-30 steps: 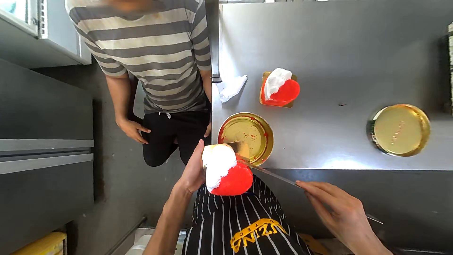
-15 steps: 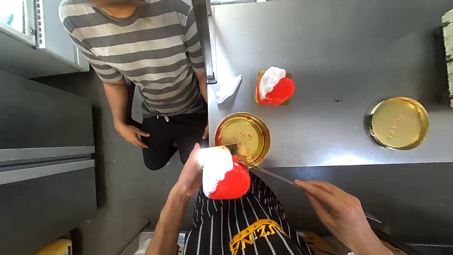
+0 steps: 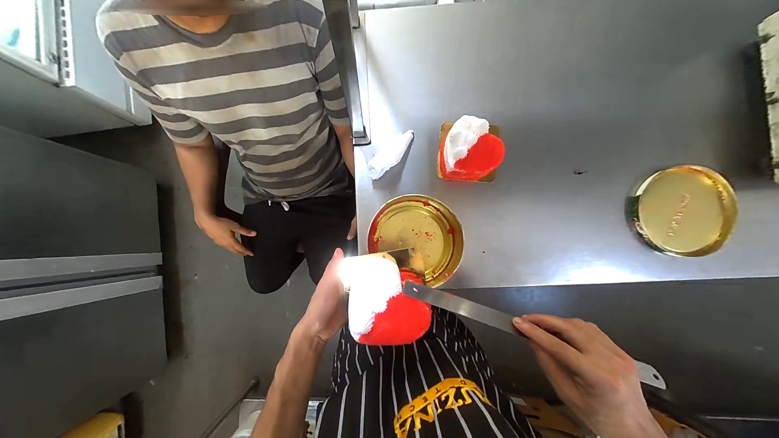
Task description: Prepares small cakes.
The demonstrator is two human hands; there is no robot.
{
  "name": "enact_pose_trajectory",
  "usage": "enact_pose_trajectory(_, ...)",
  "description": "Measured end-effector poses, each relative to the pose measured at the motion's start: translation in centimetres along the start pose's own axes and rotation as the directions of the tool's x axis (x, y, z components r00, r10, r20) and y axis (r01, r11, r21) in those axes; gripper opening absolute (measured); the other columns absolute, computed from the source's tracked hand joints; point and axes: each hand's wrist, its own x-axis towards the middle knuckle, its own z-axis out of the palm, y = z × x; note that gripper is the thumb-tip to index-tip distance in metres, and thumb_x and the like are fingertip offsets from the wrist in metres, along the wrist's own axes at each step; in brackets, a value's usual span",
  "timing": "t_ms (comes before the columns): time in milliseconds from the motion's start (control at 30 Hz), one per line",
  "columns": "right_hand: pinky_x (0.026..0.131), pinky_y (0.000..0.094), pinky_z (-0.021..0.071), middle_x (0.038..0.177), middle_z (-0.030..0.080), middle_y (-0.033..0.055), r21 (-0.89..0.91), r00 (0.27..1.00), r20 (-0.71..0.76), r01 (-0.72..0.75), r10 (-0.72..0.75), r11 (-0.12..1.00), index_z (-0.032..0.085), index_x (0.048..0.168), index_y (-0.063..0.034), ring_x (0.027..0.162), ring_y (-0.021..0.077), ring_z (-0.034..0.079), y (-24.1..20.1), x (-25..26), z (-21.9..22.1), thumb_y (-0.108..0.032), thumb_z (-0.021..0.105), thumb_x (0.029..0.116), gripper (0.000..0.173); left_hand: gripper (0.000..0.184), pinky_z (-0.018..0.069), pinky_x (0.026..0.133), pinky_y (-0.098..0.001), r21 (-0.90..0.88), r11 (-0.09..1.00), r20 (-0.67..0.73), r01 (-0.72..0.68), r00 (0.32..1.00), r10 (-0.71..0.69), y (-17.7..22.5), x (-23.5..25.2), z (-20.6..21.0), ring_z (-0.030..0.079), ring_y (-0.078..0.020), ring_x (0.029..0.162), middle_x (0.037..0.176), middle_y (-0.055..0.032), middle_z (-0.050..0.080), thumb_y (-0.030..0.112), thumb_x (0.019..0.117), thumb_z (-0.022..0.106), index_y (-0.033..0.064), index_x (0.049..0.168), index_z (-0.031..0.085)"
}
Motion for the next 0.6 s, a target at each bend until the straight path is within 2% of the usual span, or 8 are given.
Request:
enact_pose_trajectory(267,0.083,0.0246,0.057,0.109,0.074,-0.0004,0.204,0.989,0.108,-0.119,0.098,0.972,0.073,0.124,-0.0243,0.097,0.0066,0.069,0.7,-0.5,0.1,-0.027,0.052,0.1048,0.028,0.078,0.0624,0.073,-0.0324,0.01,1.0,0.023,-0.015,1.0,0.015,0.0,-0.1,-0.3,0.073,-0.0129,0.088,0.098,-0.0042,0.075,0.07,0.1015,0.013,0.0155,0.12,0.065)
enact_pose_trajectory(400,0.071,0.0247,0.0568,0.099,0.073,0.0035,0.166,0.987,0.102,-0.141,0.125,0.976,0.073,0.124,-0.0189,0.081,0.0077,0.068,0.8,-0.1,0.1,-0.025,0.051,0.1051,0.03,0.077,0.0625,0.073,-0.0326,0.022,1.0,0.044,-0.022,0.999,0.021,-0.1,0.0,-0.5,0.073,-0.0121,0.087,0.098,-0.0029,0.075,0.074,0.099,0.019,0.017,0.118,0.066)
enact_pose_trajectory(533,0.067,0.0262,0.0558,0.096,0.073,0.0034,0.115,0.989,0.095,-0.126,0.116,0.985,0.074,0.123,-0.0189,0.078,0.0092,0.068,0.4,0.5,0.1,-0.022,0.05,0.1038,0.031,0.076,0.0625,0.075,-0.033,0.028,0.999,0.07,-0.027,0.997,0.025,-0.2,0.0,-0.6,0.073,-0.0126,0.089,0.099,-0.0032,0.075,0.078,0.0962,0.026,0.0176,0.118,0.067)
enact_pose_trajectory(600,0.066,0.0263,0.0551,0.095,0.073,0.0029,0.112,0.989,0.106,-0.11,0.098,0.988,0.074,0.123,-0.0205,0.077,0.0095,0.067,0.3,0.6,0.2,-0.022,0.05,0.1036,0.031,0.076,0.0625,0.074,-0.0323,0.031,0.999,0.067,-0.03,0.997,0.028,-0.2,-0.1,-0.7,0.073,-0.0122,0.089,0.098,-0.0026,0.076,0.076,0.0979,0.021,0.0181,0.117,0.067)
